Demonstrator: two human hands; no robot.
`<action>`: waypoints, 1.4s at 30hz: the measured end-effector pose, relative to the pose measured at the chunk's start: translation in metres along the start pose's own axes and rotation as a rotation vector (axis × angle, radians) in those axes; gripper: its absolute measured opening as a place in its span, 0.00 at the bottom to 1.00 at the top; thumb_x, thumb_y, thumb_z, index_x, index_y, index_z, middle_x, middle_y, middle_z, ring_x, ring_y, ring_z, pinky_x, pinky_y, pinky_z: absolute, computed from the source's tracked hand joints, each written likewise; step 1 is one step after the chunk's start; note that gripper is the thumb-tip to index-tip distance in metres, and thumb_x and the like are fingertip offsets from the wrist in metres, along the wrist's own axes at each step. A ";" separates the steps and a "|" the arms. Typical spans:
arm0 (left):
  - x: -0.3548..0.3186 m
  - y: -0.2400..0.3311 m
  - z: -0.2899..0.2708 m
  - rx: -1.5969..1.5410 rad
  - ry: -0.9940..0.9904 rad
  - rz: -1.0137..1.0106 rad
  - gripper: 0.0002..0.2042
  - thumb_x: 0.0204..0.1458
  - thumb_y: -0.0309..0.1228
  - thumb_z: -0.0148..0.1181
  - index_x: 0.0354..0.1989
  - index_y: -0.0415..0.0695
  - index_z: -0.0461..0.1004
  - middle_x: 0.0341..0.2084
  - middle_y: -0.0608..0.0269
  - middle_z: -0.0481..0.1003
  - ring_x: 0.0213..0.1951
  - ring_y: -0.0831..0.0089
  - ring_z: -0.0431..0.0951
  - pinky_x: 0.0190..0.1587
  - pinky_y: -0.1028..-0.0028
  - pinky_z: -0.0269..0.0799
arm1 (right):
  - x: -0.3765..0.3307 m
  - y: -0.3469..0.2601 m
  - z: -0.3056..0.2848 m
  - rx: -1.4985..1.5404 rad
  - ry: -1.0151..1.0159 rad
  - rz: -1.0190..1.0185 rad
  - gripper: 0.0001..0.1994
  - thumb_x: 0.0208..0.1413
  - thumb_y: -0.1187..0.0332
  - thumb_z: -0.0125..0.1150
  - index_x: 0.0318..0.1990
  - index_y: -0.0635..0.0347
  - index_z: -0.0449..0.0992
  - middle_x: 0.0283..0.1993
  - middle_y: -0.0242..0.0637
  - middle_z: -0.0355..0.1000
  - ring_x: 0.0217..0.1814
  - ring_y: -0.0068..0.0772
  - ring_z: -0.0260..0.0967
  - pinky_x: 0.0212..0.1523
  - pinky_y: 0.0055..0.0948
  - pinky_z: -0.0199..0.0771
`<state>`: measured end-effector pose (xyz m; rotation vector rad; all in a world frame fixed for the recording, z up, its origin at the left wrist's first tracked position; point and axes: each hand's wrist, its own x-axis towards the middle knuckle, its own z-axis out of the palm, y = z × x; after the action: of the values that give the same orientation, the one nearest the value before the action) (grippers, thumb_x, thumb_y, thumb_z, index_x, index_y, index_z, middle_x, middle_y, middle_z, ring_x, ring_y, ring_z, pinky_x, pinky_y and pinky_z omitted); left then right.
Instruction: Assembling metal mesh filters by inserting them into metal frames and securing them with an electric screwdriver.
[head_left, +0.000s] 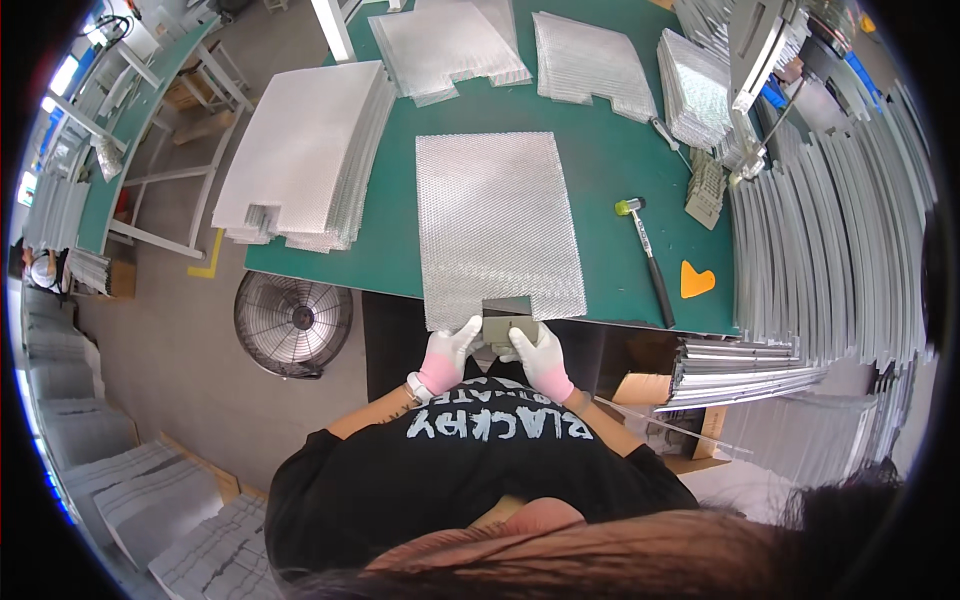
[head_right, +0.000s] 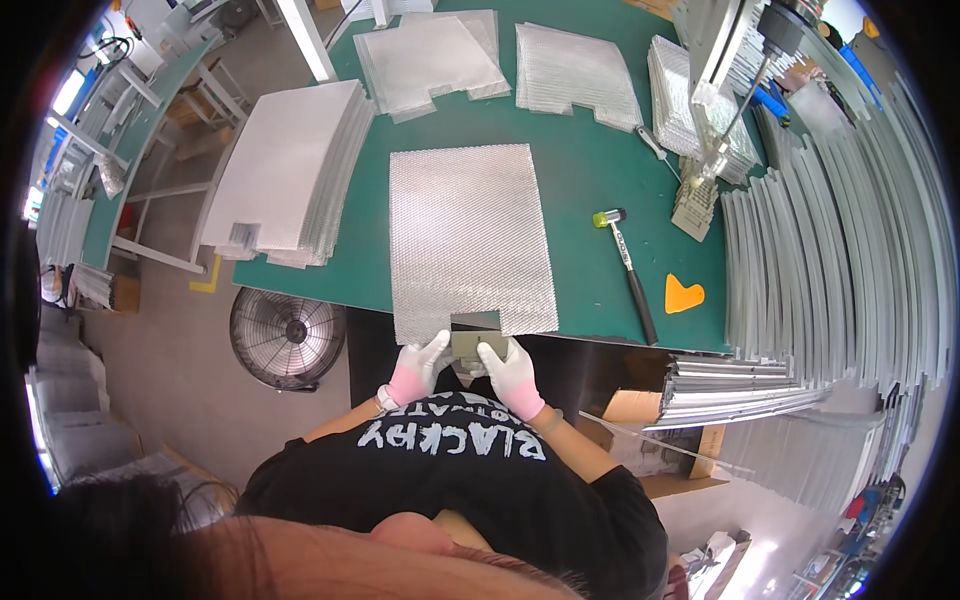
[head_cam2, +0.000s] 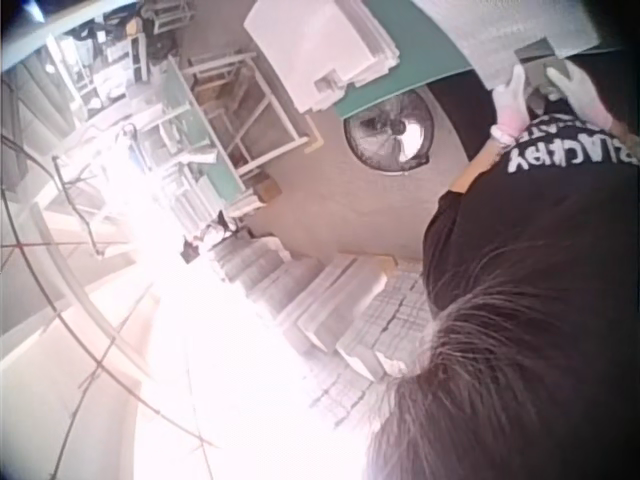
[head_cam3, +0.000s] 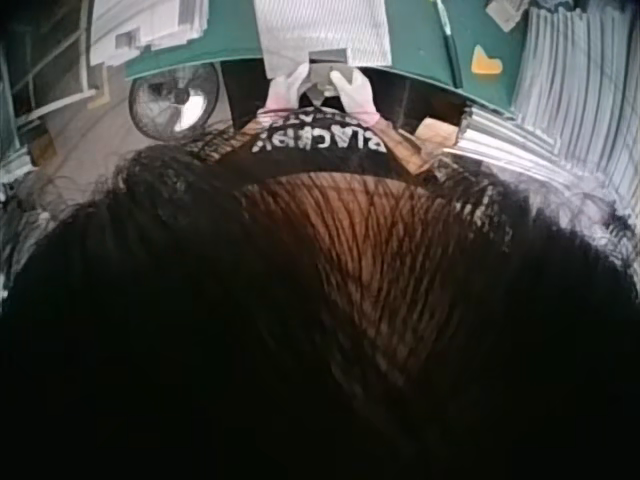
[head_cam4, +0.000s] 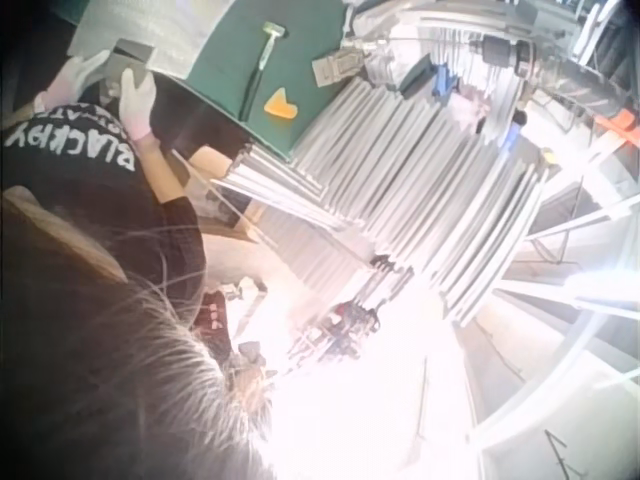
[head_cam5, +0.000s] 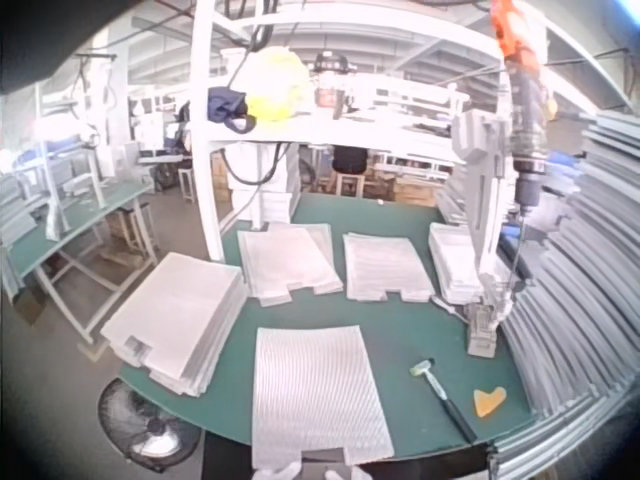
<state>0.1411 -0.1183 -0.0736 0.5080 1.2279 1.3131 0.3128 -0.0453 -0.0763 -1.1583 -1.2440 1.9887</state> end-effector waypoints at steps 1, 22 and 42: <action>-0.001 0.000 -0.001 0.037 -0.013 0.000 0.19 0.64 0.38 0.53 0.48 0.29 0.75 0.45 0.53 0.78 0.47 0.70 0.79 0.54 0.71 0.76 | 0.000 0.000 -0.001 0.001 0.002 -0.001 0.15 0.67 0.64 0.52 0.52 0.67 0.68 0.42 0.40 0.76 0.39 0.26 0.76 0.40 0.25 0.79; 0.012 -0.018 -0.001 -0.045 -0.127 -0.140 0.19 0.66 0.42 0.51 0.44 0.35 0.75 0.29 0.64 0.77 0.31 0.81 0.76 0.37 0.78 0.74 | -0.001 -0.013 0.006 0.104 0.357 -0.011 0.15 0.64 0.58 0.58 0.33 0.61 0.75 0.25 0.25 0.66 0.23 0.14 0.58 0.25 0.19 0.59; 0.001 0.062 -0.007 0.806 -0.710 -0.437 0.24 0.66 0.45 0.44 0.63 0.40 0.65 0.51 0.52 0.74 0.48 0.63 0.78 0.54 0.72 0.72 | -0.003 0.022 0.001 0.089 0.009 -0.104 0.18 0.67 0.58 0.52 0.48 0.67 0.72 0.37 0.35 0.73 0.36 0.22 0.70 0.41 0.24 0.73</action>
<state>0.1069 -0.1029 -0.0232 1.0876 1.1170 0.1681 0.3138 -0.0574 -0.0946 -1.0371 -1.1750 1.9394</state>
